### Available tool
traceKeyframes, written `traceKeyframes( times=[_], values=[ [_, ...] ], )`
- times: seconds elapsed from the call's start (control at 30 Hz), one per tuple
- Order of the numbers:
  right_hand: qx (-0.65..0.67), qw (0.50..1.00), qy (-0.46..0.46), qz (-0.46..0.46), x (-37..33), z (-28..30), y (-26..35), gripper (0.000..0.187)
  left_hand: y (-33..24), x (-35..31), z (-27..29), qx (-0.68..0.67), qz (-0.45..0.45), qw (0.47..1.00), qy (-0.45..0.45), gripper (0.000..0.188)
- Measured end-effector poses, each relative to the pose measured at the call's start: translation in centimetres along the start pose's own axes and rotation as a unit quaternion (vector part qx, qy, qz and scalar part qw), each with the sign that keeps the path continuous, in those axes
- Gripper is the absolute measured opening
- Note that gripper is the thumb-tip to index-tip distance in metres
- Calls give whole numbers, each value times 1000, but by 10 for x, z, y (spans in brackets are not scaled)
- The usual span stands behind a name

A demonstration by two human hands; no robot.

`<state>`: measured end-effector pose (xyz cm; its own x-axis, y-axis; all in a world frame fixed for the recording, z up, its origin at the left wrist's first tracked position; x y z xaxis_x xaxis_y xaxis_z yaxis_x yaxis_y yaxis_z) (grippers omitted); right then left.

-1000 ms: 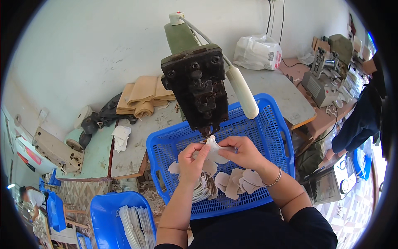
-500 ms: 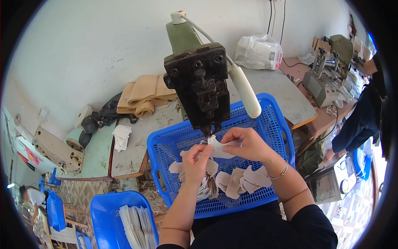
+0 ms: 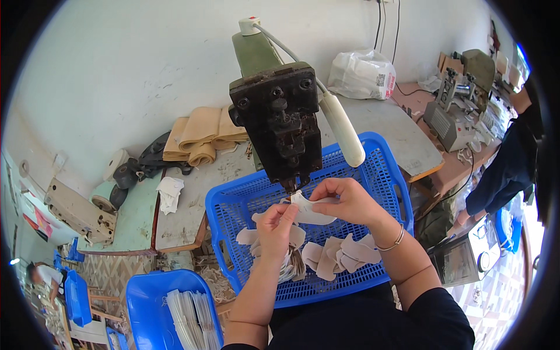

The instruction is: The person sews small white fabric pieces using a sewing machine, then collects them into a blue basket. They move to a second station and use a manual press to punch holes in the fabric pieces one by one, placing the finished pieces into the basket.

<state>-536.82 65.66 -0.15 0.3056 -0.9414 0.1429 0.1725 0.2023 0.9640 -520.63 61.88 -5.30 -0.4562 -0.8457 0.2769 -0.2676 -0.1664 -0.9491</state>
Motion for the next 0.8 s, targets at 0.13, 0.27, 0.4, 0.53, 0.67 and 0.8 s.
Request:
traceKeyframes(
  times=[0.13, 0.27, 0.4, 0.53, 0.67, 0.8],
  values=[
    [-12, 1000, 9, 2, 3, -2, 1, 15, 0, -2, 3, -13, -9, 1000, -8, 11],
    [-54, 998, 28, 4, 7, 2, 10, 15, 3, -3, 4, -21, -4, 1000, -6, 13],
    [-162, 984, 79, 9, 16, 14, 23, 17, 10, -4, 2, -18, 27, 999, -11, 16],
    [-195, 974, 113, -38, 25, 23, 30, 22, 15, -4, -2, -28, 31, 999, -8, 17],
    [-236, 959, 153, -36, 38, 27, 42, 25, 14, -2, -7, -17, 16, 1000, 16, 17],
    [-245, 950, 190, -31, 51, 28, 44, 29, 15, -1, -7, -30, 4, 1000, 4, 14]
  ],
)
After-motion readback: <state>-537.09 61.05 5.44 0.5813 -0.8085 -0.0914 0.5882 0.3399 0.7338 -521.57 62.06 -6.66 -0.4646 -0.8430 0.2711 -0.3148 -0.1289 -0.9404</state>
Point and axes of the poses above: each hand's wrist, its own x-axis towards the middle knuckle, its own z-axis out of the back of the hand, y = z × x, the point moved 5 cm from there along x, towards the middle knuckle, and after that the axes turned 13 degrees about y, right-handed, at the moved point
